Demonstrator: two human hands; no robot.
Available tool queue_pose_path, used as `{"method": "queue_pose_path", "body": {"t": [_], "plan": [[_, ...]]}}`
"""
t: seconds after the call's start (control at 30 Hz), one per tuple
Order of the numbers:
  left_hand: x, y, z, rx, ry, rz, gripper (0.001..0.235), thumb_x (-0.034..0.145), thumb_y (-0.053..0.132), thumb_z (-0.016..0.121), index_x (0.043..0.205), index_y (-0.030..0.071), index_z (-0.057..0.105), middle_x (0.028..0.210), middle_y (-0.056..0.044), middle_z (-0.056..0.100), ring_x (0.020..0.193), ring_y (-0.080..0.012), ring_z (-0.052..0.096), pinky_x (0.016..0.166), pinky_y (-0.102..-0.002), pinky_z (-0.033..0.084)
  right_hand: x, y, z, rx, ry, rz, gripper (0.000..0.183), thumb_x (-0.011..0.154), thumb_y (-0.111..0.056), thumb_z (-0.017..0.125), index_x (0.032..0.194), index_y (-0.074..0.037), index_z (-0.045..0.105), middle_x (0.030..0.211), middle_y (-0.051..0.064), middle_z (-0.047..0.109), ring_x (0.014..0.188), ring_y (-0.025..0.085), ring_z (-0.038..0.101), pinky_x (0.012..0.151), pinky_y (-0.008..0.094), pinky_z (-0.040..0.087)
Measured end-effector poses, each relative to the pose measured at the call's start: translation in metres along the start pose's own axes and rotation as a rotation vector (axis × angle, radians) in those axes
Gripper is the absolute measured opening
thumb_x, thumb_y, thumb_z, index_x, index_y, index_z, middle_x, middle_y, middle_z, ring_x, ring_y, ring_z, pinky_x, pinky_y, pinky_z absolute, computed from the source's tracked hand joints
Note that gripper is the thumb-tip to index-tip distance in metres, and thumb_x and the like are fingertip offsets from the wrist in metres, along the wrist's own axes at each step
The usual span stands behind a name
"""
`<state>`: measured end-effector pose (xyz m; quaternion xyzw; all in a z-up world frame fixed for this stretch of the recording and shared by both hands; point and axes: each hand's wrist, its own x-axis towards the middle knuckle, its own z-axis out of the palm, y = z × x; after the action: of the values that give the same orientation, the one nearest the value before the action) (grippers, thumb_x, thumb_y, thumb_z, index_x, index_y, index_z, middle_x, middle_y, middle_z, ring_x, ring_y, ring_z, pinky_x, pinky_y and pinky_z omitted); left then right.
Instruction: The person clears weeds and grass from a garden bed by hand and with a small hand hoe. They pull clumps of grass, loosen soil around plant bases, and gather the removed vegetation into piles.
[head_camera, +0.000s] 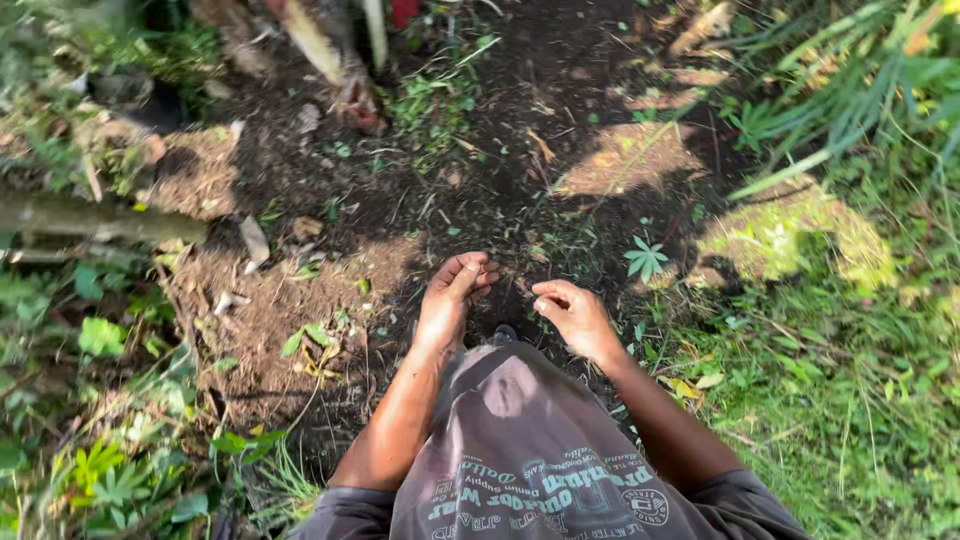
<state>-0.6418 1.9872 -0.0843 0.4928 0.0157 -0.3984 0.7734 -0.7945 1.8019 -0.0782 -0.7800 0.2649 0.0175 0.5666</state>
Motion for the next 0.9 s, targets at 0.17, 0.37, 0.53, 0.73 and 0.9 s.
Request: {"method": "queue_pose_path", "body": {"t": [0.17,0.37,0.53,0.73,0.9], "plan": [[0.088,0.0,0.048,0.047,-0.14,-0.139,0.028,0.101,0.027,0.061,0.121,0.008,0.068,0.115,-0.007,0.074,0.105,-0.0168,0.07,0.09,-0.031,0.054,0.026,0.0,-0.029,0.007,0.15,0.105,0.03,0.093,-0.018,0.071,0.12,-0.005,0.072,0.104,0.008,0.079,0.094,0.013,0.073,0.086,0.029,0.058],[0.225,0.039,0.097,0.104,-0.369,-0.173,0.025,0.104,0.02,0.058,0.122,0.005,0.065,0.115,-0.009,0.074,0.104,-0.0181,0.07,0.092,-0.032,0.054,0.118,-0.006,-0.09,0.022,0.286,0.118,0.032,0.093,-0.02,0.07,0.121,-0.005,0.071,0.111,0.009,0.078,0.101,0.016,0.074,0.091,0.031,0.057],[0.327,0.092,0.127,0.226,-0.464,-0.21,0.023,0.105,0.02,0.056,0.12,0.005,0.065,0.114,-0.008,0.074,0.104,-0.0163,0.07,0.093,-0.032,0.055,0.209,-0.034,-0.12,-0.116,0.403,0.188,0.034,0.094,-0.022,0.068,0.126,-0.009,0.07,0.123,0.01,0.072,0.106,0.024,0.072,0.093,0.035,0.055],[0.425,0.137,0.153,0.306,-0.497,-0.246,0.024,0.105,0.019,0.056,0.121,0.005,0.066,0.114,-0.007,0.075,0.103,-0.0152,0.07,0.092,-0.03,0.055,0.294,-0.059,-0.142,-0.154,0.471,0.179,0.035,0.093,-0.027,0.069,0.126,-0.013,0.07,0.117,0.011,0.076,0.1,0.024,0.077,0.089,0.035,0.06],[0.496,0.156,0.181,0.301,-0.478,-0.255,0.024,0.104,0.019,0.056,0.12,0.005,0.067,0.114,-0.008,0.075,0.102,-0.016,0.07,0.09,-0.031,0.055,0.356,-0.053,-0.191,-0.196,0.453,0.365,0.035,0.096,-0.03,0.069,0.128,-0.015,0.068,0.116,0.012,0.075,0.1,0.024,0.074,0.089,0.036,0.059]]}}
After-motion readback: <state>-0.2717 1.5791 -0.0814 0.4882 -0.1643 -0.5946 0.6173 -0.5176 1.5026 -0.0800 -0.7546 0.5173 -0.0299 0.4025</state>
